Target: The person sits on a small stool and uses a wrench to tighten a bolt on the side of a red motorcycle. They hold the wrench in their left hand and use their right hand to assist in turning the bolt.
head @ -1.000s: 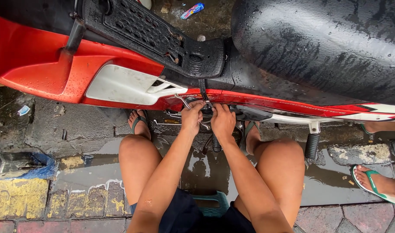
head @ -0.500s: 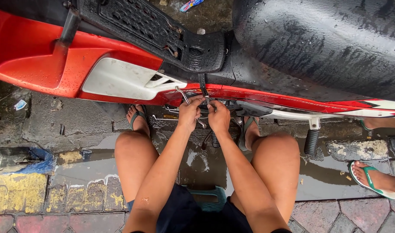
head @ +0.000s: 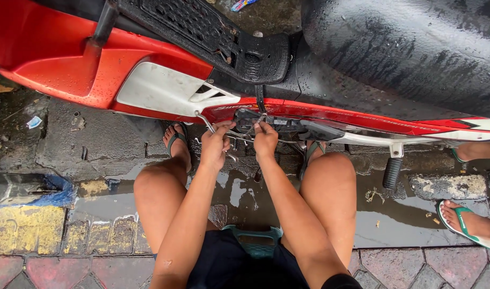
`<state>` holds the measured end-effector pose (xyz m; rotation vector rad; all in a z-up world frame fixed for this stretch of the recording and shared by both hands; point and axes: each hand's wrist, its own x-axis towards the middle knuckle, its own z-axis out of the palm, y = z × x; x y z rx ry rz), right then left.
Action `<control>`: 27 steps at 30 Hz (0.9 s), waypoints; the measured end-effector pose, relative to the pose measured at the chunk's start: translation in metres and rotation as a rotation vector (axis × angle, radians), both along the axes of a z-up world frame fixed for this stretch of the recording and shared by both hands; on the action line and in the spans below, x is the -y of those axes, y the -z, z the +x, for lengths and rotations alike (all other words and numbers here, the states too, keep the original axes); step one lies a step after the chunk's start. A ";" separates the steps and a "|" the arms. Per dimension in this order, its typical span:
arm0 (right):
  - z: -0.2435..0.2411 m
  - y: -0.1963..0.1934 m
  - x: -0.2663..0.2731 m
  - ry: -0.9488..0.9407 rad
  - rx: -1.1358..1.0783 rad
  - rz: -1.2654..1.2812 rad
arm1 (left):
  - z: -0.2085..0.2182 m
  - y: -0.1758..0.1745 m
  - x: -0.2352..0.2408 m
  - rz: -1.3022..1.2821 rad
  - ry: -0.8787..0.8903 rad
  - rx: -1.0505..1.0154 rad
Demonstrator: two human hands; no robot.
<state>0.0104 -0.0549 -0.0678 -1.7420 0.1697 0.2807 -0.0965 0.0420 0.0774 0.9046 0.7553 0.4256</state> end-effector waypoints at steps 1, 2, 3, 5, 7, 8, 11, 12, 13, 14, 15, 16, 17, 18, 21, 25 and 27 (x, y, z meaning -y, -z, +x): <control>-0.004 -0.012 -0.005 0.002 0.001 0.000 | -0.005 -0.002 -0.002 0.000 0.002 0.001; -0.008 -0.024 -0.010 0.011 -0.050 0.113 | -0.011 -0.004 -0.004 0.017 -0.016 -0.003; -0.012 -0.035 -0.014 0.021 -0.099 0.227 | -0.016 -0.006 -0.006 0.035 -0.032 -0.007; -0.020 -0.055 -0.023 0.047 -0.143 0.364 | -0.026 -0.012 -0.009 0.055 -0.028 -0.011; -0.022 -0.065 -0.028 0.071 -0.188 0.502 | -0.034 -0.014 -0.012 0.075 -0.027 -0.016; -0.021 -0.065 -0.029 0.054 -0.221 0.637 | -0.037 -0.012 -0.013 0.099 -0.024 -0.015; -0.022 -0.071 -0.031 0.037 -0.256 0.798 | -0.041 -0.013 -0.016 0.133 -0.033 -0.013; -0.025 -0.074 -0.031 0.048 -0.258 0.823 | -0.041 -0.014 -0.017 0.140 -0.033 -0.015; -0.026 -0.067 -0.027 0.043 -0.256 0.825 | -0.041 -0.012 -0.017 0.142 -0.036 -0.012; -0.026 -0.060 -0.024 0.017 -0.214 0.696 | -0.040 -0.011 -0.018 0.153 -0.024 -0.017; -0.027 -0.053 -0.019 -0.009 -0.173 0.564 | -0.040 -0.009 -0.017 0.160 -0.012 -0.023; -0.027 -0.052 -0.013 -0.014 -0.170 0.564 | -0.037 -0.010 -0.017 0.160 -0.016 -0.020; -0.028 -0.050 -0.005 -0.077 -0.127 0.430 | -0.035 -0.010 -0.016 0.173 -0.007 -0.027; -0.029 -0.048 0.004 -0.139 -0.083 0.296 | -0.032 -0.010 -0.015 0.186 0.002 -0.035; -0.040 -0.096 0.032 -0.255 -0.036 0.092 | -0.023 -0.017 -0.009 0.189 0.018 -0.024; -0.022 -0.098 0.066 -0.399 0.252 -0.171 | -0.008 -0.021 0.004 0.186 0.039 -0.011; -0.020 -0.111 0.081 -0.525 0.382 -0.426 | 0.000 -0.021 0.010 0.132 0.064 0.011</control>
